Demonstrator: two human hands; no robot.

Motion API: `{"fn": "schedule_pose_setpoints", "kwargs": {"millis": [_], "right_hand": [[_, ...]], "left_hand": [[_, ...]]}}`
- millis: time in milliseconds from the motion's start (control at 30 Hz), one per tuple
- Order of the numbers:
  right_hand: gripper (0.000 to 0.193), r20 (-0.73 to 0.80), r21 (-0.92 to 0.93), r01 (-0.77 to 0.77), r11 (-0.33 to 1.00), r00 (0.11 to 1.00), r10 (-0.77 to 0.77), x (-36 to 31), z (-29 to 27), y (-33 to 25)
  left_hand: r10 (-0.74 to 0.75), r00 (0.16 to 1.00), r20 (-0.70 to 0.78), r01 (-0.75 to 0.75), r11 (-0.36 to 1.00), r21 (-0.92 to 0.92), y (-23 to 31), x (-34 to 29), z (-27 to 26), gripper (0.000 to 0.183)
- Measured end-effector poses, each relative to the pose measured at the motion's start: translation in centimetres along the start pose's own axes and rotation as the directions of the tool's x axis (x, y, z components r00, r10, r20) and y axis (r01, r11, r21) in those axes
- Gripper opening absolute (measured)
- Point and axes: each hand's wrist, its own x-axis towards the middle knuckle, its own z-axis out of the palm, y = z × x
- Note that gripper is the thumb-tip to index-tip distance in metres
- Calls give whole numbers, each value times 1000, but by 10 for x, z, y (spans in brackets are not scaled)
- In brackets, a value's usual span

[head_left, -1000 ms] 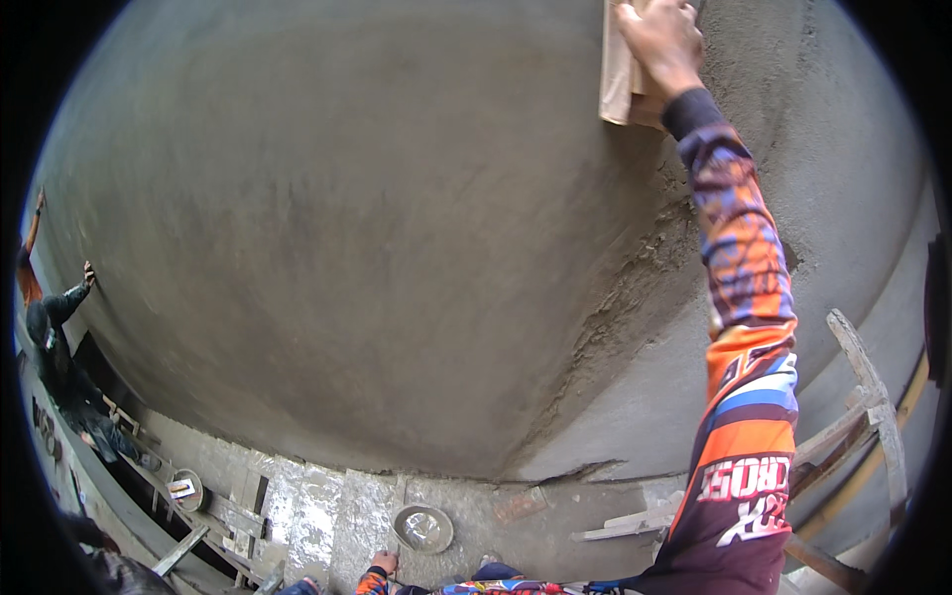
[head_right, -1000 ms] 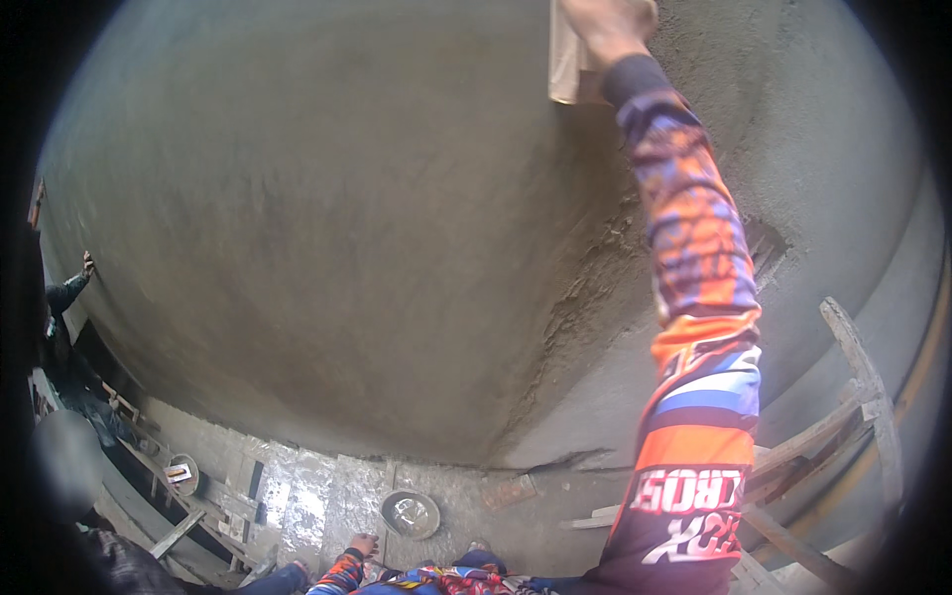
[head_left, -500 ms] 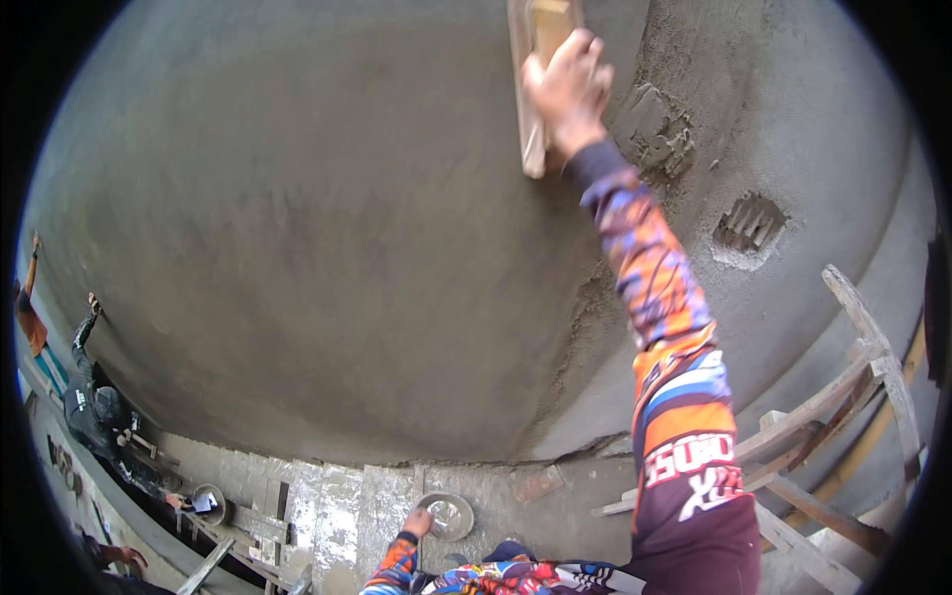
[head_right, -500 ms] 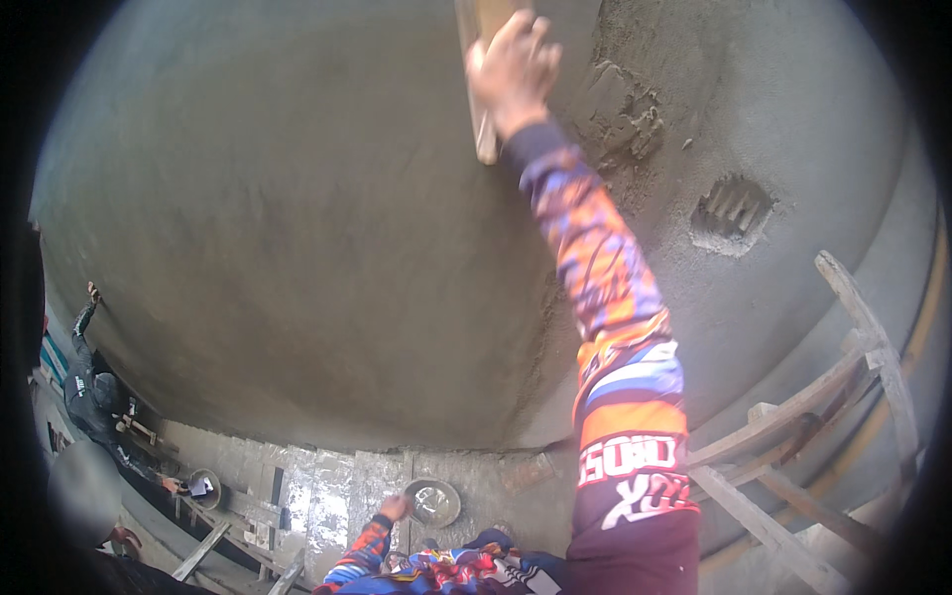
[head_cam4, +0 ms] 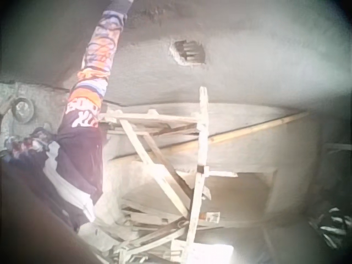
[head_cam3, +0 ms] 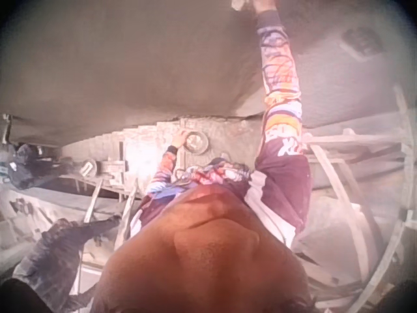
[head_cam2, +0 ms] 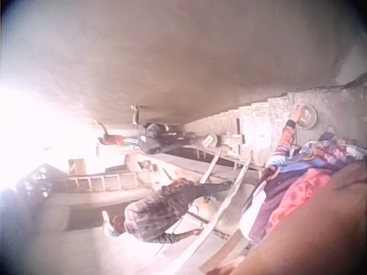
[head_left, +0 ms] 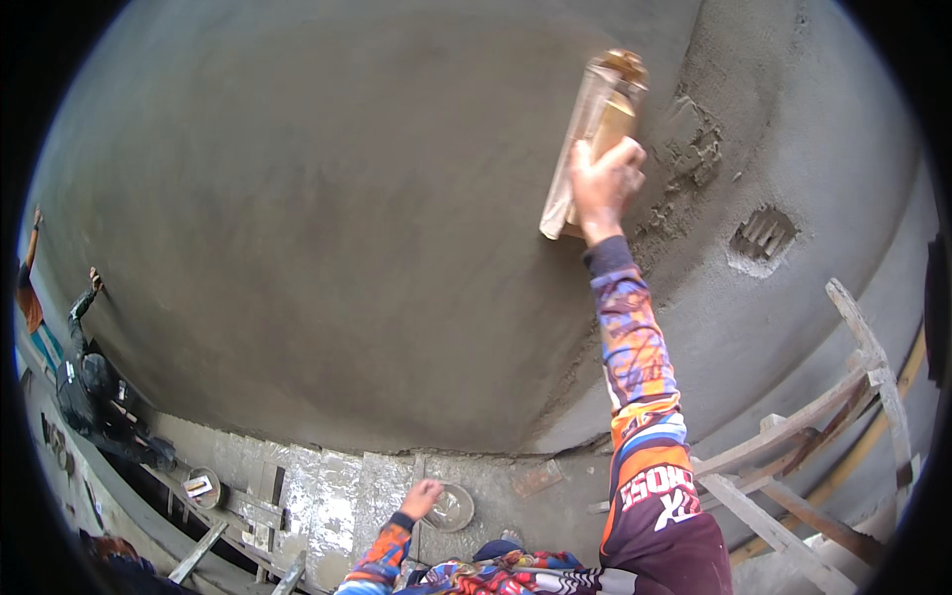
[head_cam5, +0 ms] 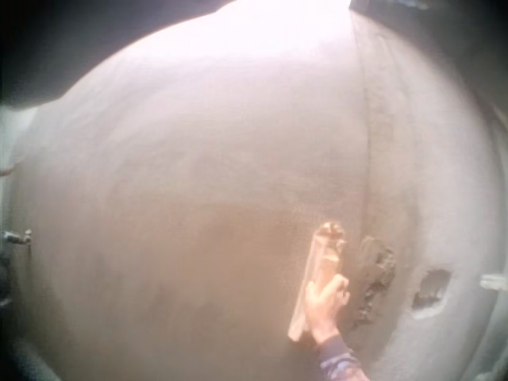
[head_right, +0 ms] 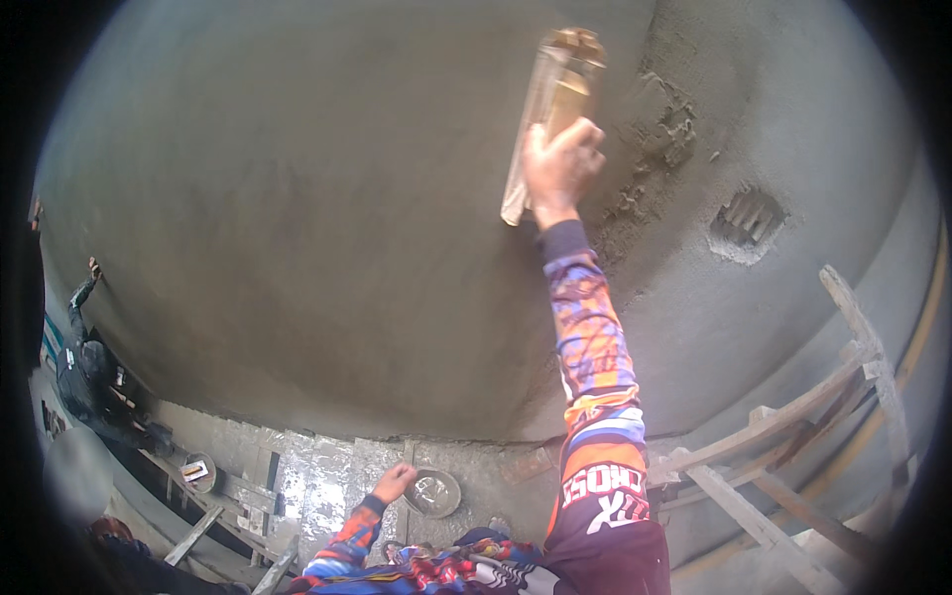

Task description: The person smooths a freshly plastered concrete wall using a wooden float. They repeatedly rub the float across the surface in vertical and horizontal strokes to even out the texture. The person occasionally pauses to wipe the float clean before resuming the smoothing action.

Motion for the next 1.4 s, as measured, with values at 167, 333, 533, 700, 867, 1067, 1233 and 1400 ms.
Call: {"fn": "schedule_pose_setpoints", "kwargs": {"millis": [167, 333, 533, 700, 867, 1067, 1233, 1400], "right_hand": [[47, -176, 15, -35, 999, 984, 37, 100, -5, -32], [53, -98, 37, 106, 994, 990, -102, -3, 19, -42], [48, -221, 59, -32, 998, 974, 44, 106, 7, -49], [51, -164, 69, 113, 991, 981, -100, 3, 27, -43], [51, -214, 196, -208, 958, 945, 249, 97, -8, -28], [53, -137, 145, 24, 989, 990, -4, -42, 34, -44], [49, -281, 70, -177, 982, 941, 190, 15, -1, 6], [60, -184, 75, 141, 987, 975, -125, -16, 26, -62]], "left_hand": [[-280, 960, -7, 277, 946, 168, -86, -47, -25, 33], [-262, 964, -45, 260, 965, -45, -137, -72, -27, 30], [-416, 906, -84, 422, 901, 95, -156, -103, -47, 29], [-364, 922, -132, 355, 931, -86, -136, -100, -47, 29], [-483, 868, -118, 474, 875, -98, -140, -112, -70, 25], [-477, 876, -72, 470, 878, -95, -135, -108, -61, 28], [-554, 826, -102, 542, 831, -123, -159, -134, -79, 28], [-474, 880, 28, 472, 880, 42, -151, -123, -58, 32]]}}
